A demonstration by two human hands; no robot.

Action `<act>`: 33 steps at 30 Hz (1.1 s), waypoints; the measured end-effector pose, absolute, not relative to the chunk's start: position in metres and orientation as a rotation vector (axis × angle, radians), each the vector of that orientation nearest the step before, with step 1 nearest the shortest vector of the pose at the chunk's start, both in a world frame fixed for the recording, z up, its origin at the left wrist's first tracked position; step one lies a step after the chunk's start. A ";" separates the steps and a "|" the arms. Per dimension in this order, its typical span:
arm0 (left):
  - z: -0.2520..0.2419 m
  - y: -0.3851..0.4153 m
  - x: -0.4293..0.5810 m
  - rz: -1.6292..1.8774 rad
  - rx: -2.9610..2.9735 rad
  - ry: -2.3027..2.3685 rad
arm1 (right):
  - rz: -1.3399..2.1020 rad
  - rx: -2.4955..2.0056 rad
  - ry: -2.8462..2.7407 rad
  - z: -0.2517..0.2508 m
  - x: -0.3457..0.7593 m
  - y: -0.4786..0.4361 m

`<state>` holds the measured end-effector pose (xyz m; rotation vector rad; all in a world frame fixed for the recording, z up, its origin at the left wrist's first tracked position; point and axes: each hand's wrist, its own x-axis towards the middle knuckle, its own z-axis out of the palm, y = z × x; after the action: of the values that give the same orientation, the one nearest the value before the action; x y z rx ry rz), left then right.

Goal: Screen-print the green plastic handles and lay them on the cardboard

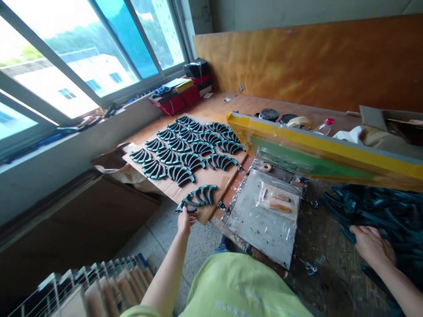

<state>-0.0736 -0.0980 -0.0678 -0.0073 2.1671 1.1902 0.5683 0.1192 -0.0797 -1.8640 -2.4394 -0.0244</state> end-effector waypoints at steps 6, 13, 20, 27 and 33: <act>-0.049 -0.093 -0.092 0.974 0.158 2.330 | 0.331 -1.855 -2.104 -0.085 0.571 0.118; -0.035 -0.088 -0.079 0.802 0.266 2.687 | 0.371 -1.844 -2.059 -0.083 0.572 0.117; -0.055 -0.043 -0.014 0.638 0.599 2.871 | 0.316 -1.783 -2.134 -0.078 0.567 0.115; -0.056 -0.015 -0.017 0.361 0.642 2.890 | 0.331 -1.699 -2.188 -0.086 0.575 0.120; -0.046 -0.036 -0.025 0.372 0.974 2.874 | 0.227 -1.567 -2.301 -0.103 0.596 0.130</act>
<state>-0.0255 -0.0358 -0.0464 0.9737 2.8739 0.3722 0.5959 0.1305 -0.1027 -1.5670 -2.3006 0.2267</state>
